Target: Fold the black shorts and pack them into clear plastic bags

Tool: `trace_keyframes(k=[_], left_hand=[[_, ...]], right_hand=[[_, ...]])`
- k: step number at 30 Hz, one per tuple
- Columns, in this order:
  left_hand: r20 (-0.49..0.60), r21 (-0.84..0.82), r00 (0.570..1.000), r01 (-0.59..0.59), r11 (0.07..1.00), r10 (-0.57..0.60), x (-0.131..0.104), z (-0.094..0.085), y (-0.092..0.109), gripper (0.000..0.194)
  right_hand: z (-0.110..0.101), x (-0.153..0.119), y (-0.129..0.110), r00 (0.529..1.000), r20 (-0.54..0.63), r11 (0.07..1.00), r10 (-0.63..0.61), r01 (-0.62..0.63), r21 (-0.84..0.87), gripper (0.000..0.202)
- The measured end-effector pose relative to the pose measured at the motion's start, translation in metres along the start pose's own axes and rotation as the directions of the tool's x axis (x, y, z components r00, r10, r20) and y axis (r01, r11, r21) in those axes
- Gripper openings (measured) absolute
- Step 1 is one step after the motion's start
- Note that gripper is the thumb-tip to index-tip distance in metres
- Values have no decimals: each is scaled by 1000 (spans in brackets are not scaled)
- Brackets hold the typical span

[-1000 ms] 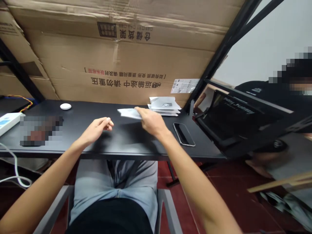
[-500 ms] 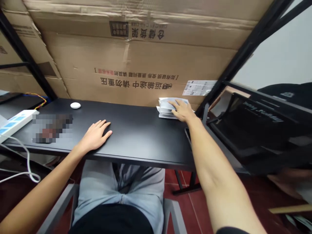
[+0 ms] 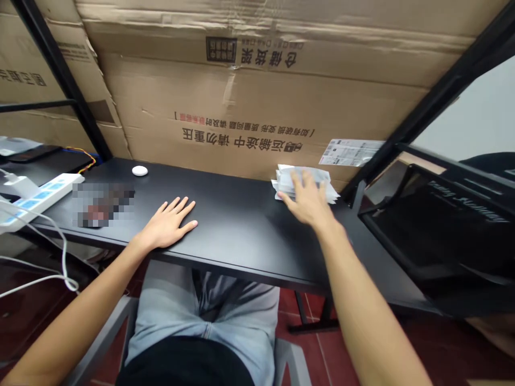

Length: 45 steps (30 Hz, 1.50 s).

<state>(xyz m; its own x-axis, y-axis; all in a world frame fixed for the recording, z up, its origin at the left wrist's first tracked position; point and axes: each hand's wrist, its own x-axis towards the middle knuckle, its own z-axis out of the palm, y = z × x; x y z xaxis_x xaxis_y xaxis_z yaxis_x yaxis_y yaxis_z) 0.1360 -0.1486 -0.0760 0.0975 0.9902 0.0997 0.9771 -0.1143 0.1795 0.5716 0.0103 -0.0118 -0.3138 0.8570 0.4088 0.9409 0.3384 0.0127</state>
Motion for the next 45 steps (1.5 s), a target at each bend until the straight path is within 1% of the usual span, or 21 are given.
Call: trace_keyframes(k=[1,3,5,6,7,8,10,12,20,28,40,45], left_hand=[[-3,-1,1000,0,1000,0,0,0,0,90],[-6,-4,1000,-1,1000,1,-1,0,1,90],[-1,-5,1000,1,1000,-1,-1,0,2,90],[4,-5,1000,2,1000,-2,-1,-1,2,90],[9,-5,1000,3,1000,-3,-1,-1,3,90],[14,-5,1000,4,1000,-4,-1,-1,3,90],[17,-8,1000,5,1000,-5,-1,-1,2,91],[12,-14,1000,7,1000,-7,-1,-1,2,91],[-28,-39,1000,-4,999,3,-1,2,0,88],[-18,-41,1000,-3,999,2,-1,1,0,90],[-29,-34,1000,0,999,-1,-1,2,-2,85],[-37,-36,999,-3,999,1,-1,3,-3,84]], right_hand=[[0,-16,-17,999,30,999,-14,13,52,87],[1,-52,-50,989,139,986,-56,33,161,83],[3,-85,-75,955,284,972,-83,15,233,85],[5,-98,-84,936,344,971,-69,-17,239,87],[6,-109,-91,927,373,972,-48,-43,231,88],[8,-116,-95,923,383,974,-23,-66,218,89],[10,-125,-97,931,366,977,17,-94,192,88],[12,-127,-96,941,337,977,29,-97,187,86],[21,-131,-90,971,239,967,10,-70,244,78],[20,-132,-91,973,228,961,24,-85,262,73],[21,-132,-91,972,233,956,26,-92,277,74],[22,-133,-90,979,204,949,17,-80,305,69]])
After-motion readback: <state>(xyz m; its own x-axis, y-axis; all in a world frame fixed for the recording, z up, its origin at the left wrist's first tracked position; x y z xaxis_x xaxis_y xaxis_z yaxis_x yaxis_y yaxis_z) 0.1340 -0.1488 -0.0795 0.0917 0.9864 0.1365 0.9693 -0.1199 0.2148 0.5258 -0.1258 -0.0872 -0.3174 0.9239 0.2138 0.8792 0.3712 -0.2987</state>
